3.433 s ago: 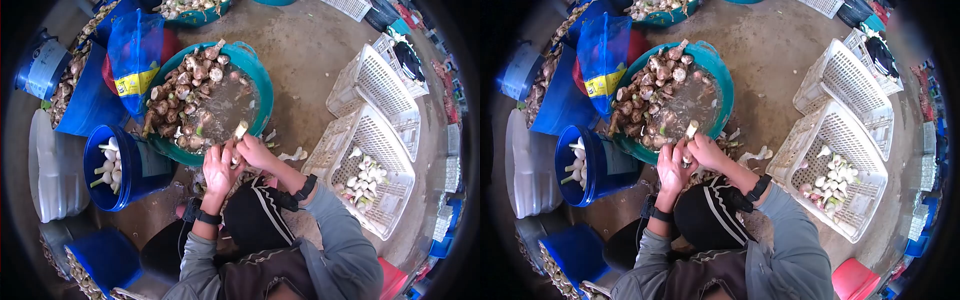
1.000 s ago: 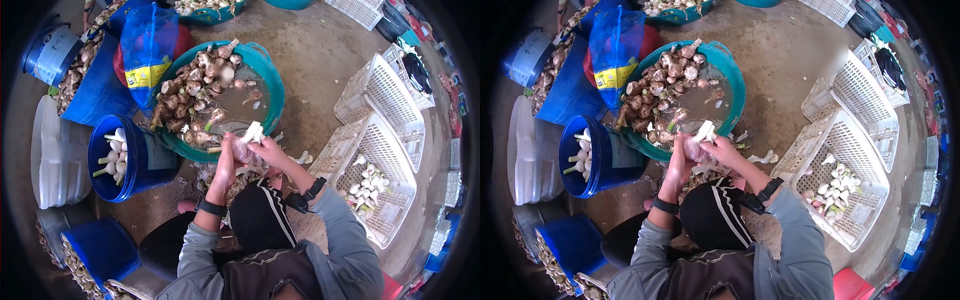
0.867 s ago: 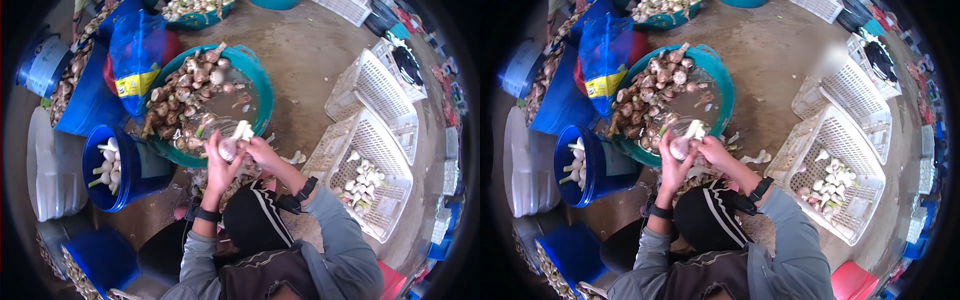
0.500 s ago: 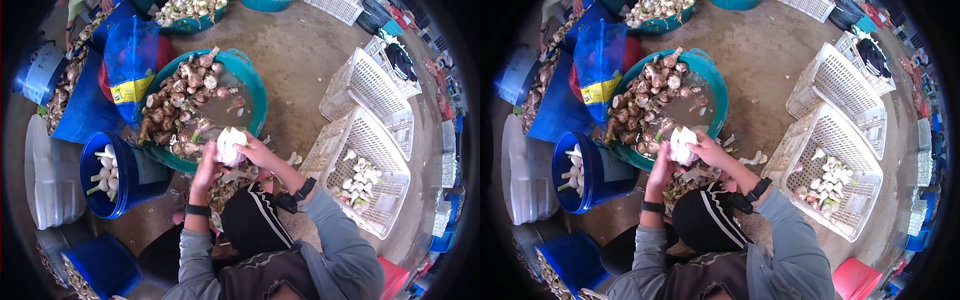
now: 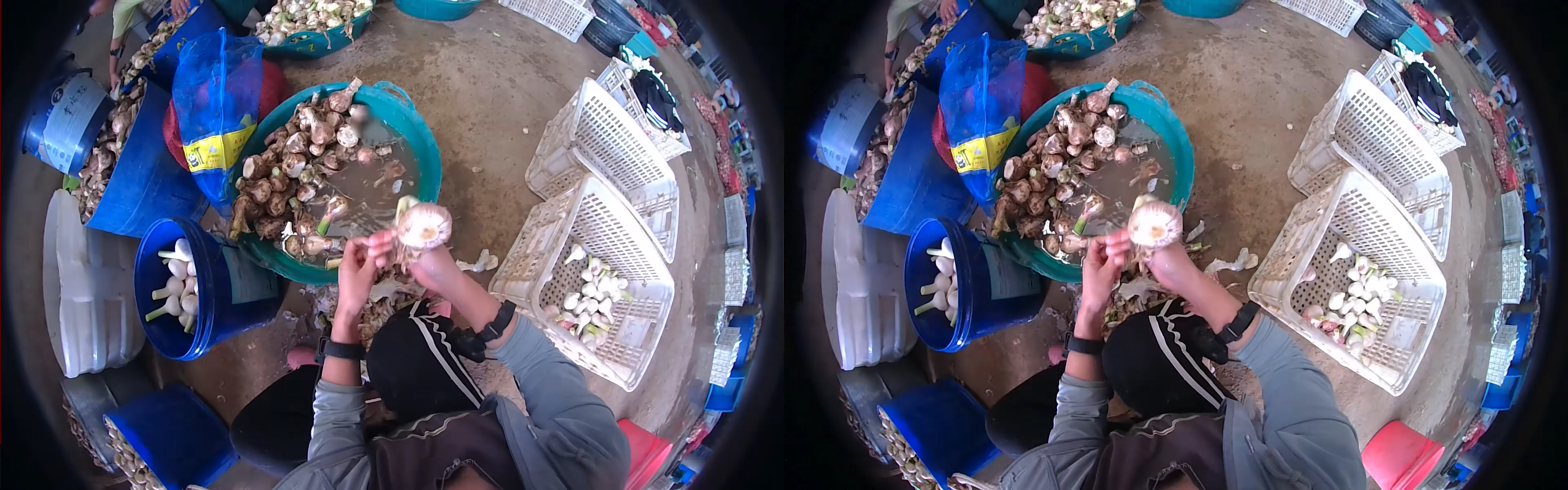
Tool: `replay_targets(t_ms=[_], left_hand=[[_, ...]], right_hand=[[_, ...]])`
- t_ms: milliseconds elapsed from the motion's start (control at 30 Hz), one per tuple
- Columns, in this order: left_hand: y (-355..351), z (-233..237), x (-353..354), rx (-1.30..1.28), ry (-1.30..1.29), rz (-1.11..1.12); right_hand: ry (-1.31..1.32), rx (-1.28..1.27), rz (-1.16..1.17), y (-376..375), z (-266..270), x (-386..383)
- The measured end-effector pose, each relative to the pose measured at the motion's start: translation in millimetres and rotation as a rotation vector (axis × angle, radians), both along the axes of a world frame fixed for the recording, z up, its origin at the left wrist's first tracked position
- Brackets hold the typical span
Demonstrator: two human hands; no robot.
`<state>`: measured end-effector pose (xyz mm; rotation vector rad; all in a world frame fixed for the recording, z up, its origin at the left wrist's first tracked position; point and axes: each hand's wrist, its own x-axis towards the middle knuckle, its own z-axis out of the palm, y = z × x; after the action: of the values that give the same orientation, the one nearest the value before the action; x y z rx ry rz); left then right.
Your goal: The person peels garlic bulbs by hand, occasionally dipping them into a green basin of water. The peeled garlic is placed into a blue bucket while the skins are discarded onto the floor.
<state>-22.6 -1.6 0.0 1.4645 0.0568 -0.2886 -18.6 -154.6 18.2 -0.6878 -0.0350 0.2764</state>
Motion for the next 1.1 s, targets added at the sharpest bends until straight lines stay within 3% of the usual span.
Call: replay_targets(t_ms=[67, 100, 133, 200, 267, 300, 333, 400, 467, 533, 600, 667, 733, 800, 933, 967, 1033, 1100], left_hand=[[11.4, -14.5, -1.2, 0.103, 0.006, 0.081], [21.4, -11.1, -4.6, 0.699, -0.300, 0.032], [24.6, -0.3, -10.4, 1.084, -0.491, 0.036], [22.8, 26.0, -15.3, 1.198, -0.533, -0.048], [19.0, 38.7, -12.6, 0.753, -0.389, -0.176], [7.1, 44.3, -10.2, 0.165, -0.135, -0.200], [-1.5, 46.7, -10.5, -0.051, -0.101, -0.195], [-16.2, 54.0, -13.8, -0.278, 0.125, -0.007], [-21.8, 55.1, -14.7, -0.231, 0.109, 0.108], [-22.1, 51.8, -14.8, -0.184, 0.033, 0.236], [-19.1, 36.7, -11.3, -0.207, 0.042, 0.318], [-23.8, 29.6, -8.4, -0.205, 0.022, 0.413], [-15.2, 29.2, -8.1, -0.161, -0.007, 0.321], [-13.9, 37.9, -12.3, -0.089, -0.120, 0.192], [-0.8, 43.6, -4.8, -0.087, -0.106, -0.086], [-1.4, 37.7, -1.4, -0.139, -0.072, -0.010], [-1.7, 35.3, 5.5, -0.311, 0.042, 0.142], [3.9, 15.1, 9.2, -0.488, 0.178, 0.147]], right_hand=[[-0.028, -0.199, -0.240, -12.9, 4.6, 13.2], [-0.057, -0.484, -0.334, -23.8, -6.3, 18.1], [-0.086, -0.771, -0.421, -30.9, -8.6, 22.8], [-0.086, -0.860, -0.449, -34.8, -8.8, 28.3], [-0.090, -0.947, -0.467, -27.9, 4.6, 24.1], [-0.135, -0.972, -0.397, -20.4, 16.3, 16.9], [-0.182, -0.993, -0.327, -13.3, 23.9, 10.8], [-0.325, -0.954, -0.334, -6.4, 29.2, 4.1], [-0.927, -1.337, -0.419, -5.3, 39.2, 0.4], [-0.892, -1.286, -0.355, 2.8, 42.4, -5.0], [-0.777, -1.065, -0.311, 4.6, 30.9, -9.2], [-0.488, -1.036, -0.212, 4.6, 31.7, -6.9], [-0.320, -0.681, -0.209, 9.3, 27.0, -0.6], [0.035, -0.172, -0.135, -6.4, 24.1, 15.7], [0.189, 0.081, -0.016, -15.8, 18.4, 23.9], [0.283, 0.067, -0.046, -14.9, 18.6, 22.7], [0.229, 0.111, 0.019, -14.9, 12.5, 22.8], [0.163, 0.130, 0.091, -10.2, 12.7, 21.1]])
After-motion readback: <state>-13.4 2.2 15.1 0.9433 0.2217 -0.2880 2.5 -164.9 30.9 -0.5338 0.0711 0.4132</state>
